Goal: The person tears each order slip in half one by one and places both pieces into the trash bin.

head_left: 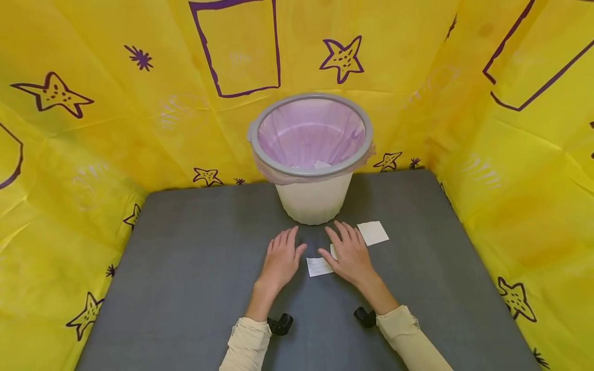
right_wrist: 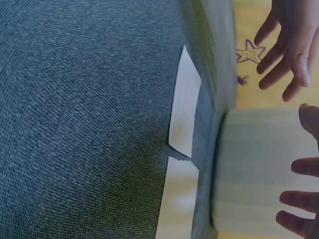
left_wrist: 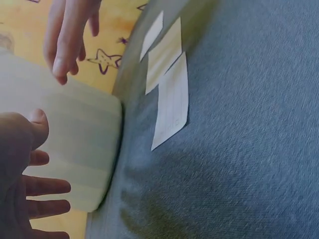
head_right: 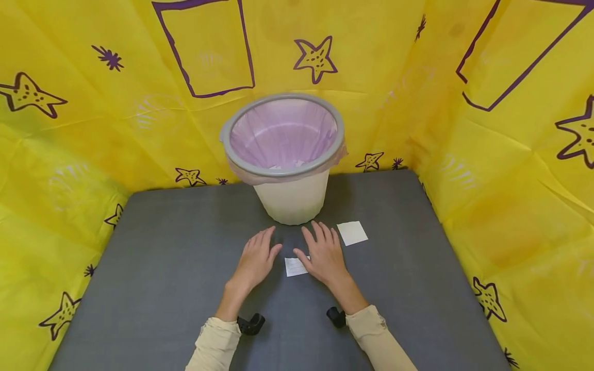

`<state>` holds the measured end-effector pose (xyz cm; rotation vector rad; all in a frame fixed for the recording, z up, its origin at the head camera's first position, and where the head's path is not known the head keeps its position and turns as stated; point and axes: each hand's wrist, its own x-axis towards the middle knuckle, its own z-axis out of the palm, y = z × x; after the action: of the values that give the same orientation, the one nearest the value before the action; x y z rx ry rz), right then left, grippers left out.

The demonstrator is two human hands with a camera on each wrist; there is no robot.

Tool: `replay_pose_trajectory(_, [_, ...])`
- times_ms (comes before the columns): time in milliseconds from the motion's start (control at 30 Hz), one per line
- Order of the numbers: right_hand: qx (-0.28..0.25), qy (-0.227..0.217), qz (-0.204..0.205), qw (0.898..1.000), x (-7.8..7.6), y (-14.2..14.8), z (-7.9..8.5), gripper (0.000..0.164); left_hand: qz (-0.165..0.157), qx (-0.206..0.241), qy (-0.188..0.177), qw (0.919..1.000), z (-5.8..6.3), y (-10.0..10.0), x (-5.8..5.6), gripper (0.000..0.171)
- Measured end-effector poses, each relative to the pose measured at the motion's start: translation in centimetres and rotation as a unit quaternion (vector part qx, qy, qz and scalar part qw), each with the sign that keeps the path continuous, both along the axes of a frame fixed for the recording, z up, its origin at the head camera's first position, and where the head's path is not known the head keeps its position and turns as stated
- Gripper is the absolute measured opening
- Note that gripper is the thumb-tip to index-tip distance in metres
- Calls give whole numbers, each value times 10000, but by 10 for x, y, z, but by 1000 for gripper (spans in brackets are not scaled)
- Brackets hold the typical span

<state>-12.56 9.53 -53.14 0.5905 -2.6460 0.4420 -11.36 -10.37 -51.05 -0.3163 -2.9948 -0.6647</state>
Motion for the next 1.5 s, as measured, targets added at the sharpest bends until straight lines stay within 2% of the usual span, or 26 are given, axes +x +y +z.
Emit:
replay_pose_trajectory(100, [101,-182,127,9997,0,-1,-3,55,-190,-219,77,9995,-4,1,0,51])
replay_pose_trajectory(233, [443,-804,368,9951,0,-3,-12,50,-496,-540,-246,9970,-17,8,2,48])
replay_pose_trajectory(367, [608,-1116,561,9903,1,-7,-20,43,-465,-754,-450,9951,-28,19,2,48])
replay_pose_trajectory(500, [673,-1092,599,9899,1,-11,-24,41,-358,-814,-440,9951,-30,26,1,42])
replay_pose_trajectory(633, [668,-1119,497,9902,2,-14,-23,40,-453,-823,-447,9946,-26,30,1,32])
replay_pose_trajectory(733, [464,-995,543,9925,3,-16,-23,40,-612,-738,-438,9944,-26,29,3,24])
replay_pose_trajectory(867, [-141,-552,855,9947,4,-17,-21,38,-693,-464,-371,9958,-24,24,3,13])
replay_pose_trajectory(933, [-508,-511,930,9931,3,-17,-14,34,-661,-320,-134,9972,-18,21,1,11])
replay_pose_trajectory(1033, [-1053,-718,865,9881,-3,-17,4,25,-711,-102,562,9958,-2,16,-5,7])
replay_pose_trajectory(1133, [-1545,-729,910,9811,-9,-18,23,13,-874,75,1356,9869,17,12,-11,6])
replay_pose_trajectory(1200, [-1858,-578,1075,9750,-13,-18,33,6,-926,186,1740,9802,28,11,-13,7])
replay_pose_trajectory(1300, [-2271,-392,1356,9636,-16,-19,44,8,-889,421,2059,9736,40,10,-13,9])
replay_pose_trajectory(1500, [-2808,-526,1547,9458,-19,-18,57,6,-772,1063,2410,9616,50,11,-15,8])
